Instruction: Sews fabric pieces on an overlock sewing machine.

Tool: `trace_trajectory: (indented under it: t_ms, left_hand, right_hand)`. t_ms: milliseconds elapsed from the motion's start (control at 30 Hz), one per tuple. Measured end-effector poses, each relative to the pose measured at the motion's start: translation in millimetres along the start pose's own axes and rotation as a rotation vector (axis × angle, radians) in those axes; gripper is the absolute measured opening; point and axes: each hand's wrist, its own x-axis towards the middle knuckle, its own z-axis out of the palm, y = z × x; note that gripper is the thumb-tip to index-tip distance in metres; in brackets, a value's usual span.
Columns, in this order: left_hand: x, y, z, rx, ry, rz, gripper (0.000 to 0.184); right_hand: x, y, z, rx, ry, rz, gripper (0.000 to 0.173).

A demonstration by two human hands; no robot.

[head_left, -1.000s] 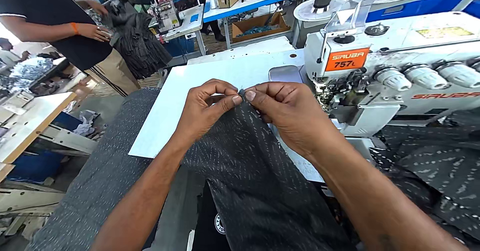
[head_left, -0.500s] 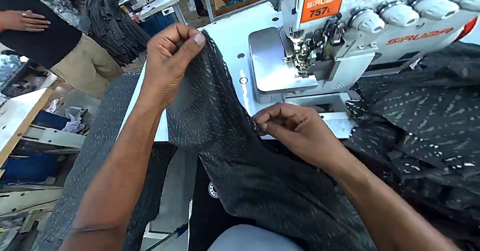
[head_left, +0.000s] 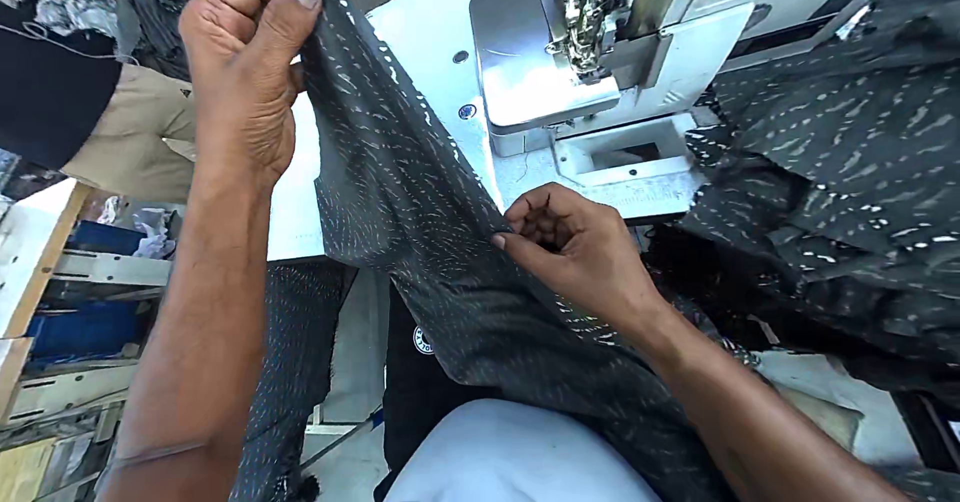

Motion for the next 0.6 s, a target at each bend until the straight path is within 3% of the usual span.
trace_trajectory:
  t_ms: [133,367,600]
  left_hand:
    - [-4,-1,-7,-0.026,-0.026,0.034,0.006]
    - [-10,-3,-17,-0.002,-0.007,0.032,0.005]
    - [-10,-2,-18,0.017,0.011,0.052,0.005]
  right_hand:
    - [-1,-3,-3,-0.027,0.058,0.018,0.024]
    - [0,-3,-10,-0.454,0.122,-0.372,0.011]
    - [1,-1,-10,-0.542,0.147,-0.416,0.01]
